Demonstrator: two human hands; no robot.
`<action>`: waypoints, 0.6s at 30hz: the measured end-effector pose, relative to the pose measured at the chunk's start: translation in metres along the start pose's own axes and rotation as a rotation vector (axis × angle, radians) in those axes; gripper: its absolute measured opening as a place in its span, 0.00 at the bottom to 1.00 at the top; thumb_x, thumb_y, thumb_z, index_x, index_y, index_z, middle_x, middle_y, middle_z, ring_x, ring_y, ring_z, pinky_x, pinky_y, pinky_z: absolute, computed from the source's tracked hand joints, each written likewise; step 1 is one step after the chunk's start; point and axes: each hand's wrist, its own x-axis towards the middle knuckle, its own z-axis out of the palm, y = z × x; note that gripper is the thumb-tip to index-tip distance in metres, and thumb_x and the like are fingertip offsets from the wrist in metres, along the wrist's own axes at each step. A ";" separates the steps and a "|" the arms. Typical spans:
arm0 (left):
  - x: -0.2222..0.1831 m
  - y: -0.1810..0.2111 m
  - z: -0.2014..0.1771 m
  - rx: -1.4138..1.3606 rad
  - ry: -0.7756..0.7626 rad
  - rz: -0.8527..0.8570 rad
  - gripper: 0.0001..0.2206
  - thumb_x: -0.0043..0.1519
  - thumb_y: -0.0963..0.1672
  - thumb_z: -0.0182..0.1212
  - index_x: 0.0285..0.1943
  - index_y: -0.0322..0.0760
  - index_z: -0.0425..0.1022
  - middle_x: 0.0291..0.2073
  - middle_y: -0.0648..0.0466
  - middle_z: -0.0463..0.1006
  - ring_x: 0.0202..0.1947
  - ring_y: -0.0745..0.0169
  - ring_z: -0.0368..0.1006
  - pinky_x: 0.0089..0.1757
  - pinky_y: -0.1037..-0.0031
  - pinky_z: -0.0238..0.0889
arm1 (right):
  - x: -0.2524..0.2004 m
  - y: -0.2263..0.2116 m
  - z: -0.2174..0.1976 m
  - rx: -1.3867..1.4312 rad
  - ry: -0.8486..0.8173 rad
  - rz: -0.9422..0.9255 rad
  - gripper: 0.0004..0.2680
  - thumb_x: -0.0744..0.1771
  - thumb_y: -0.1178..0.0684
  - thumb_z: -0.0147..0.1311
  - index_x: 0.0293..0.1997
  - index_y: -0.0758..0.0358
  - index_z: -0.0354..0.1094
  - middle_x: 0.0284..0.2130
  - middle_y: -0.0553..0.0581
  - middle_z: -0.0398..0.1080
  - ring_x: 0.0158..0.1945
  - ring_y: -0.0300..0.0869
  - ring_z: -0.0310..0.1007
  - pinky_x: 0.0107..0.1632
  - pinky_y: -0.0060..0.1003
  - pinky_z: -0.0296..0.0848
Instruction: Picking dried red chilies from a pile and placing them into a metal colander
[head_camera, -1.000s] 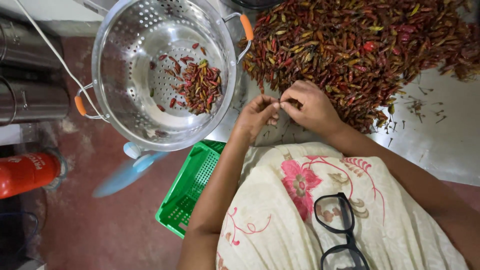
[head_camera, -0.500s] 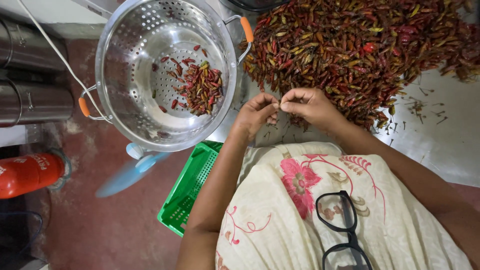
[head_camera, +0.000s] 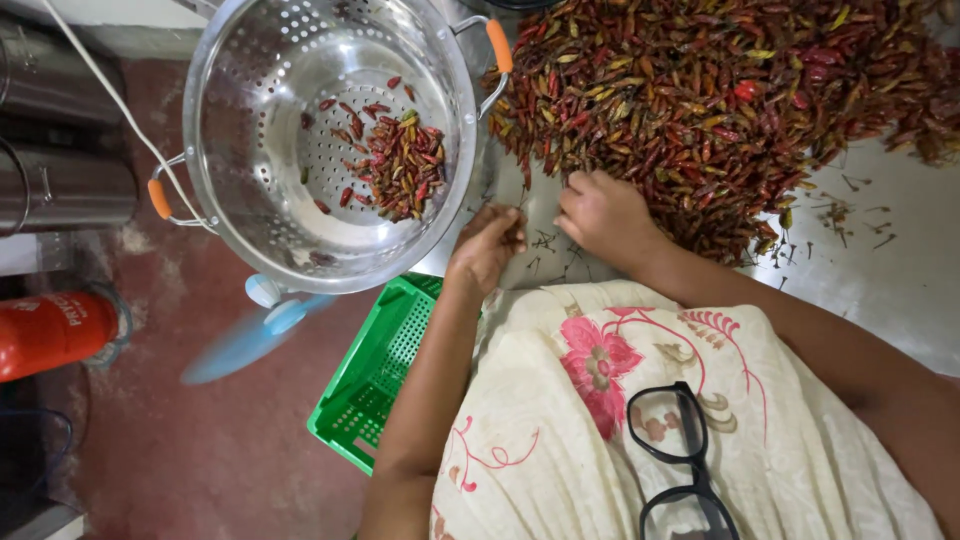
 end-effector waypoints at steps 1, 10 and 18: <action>-0.002 0.001 0.003 -0.003 0.003 0.002 0.09 0.61 0.41 0.65 0.46 0.30 0.73 0.36 0.41 0.78 0.31 0.54 0.76 0.32 0.67 0.77 | 0.001 0.000 0.003 0.002 0.000 -0.004 0.09 0.65 0.41 0.57 0.31 0.50 0.66 0.32 0.46 0.64 0.38 0.41 0.71 0.34 0.36 0.70; -0.019 0.011 0.014 0.070 -0.012 0.016 0.11 0.64 0.42 0.62 0.51 0.29 0.73 0.38 0.45 0.77 0.34 0.59 0.77 0.34 0.73 0.78 | 0.006 0.002 -0.011 0.209 -0.069 0.021 0.05 0.66 0.50 0.55 0.31 0.54 0.66 0.31 0.47 0.62 0.38 0.46 0.71 0.35 0.38 0.71; -0.007 0.001 0.026 0.186 -0.180 -0.032 0.20 0.62 0.44 0.69 0.57 0.22 0.71 0.37 0.44 0.75 0.30 0.62 0.75 0.31 0.72 0.80 | 0.021 0.000 -0.056 0.531 -0.214 -0.094 0.04 0.68 0.54 0.57 0.39 0.60 0.68 0.36 0.54 0.67 0.44 0.53 0.69 0.46 0.46 0.72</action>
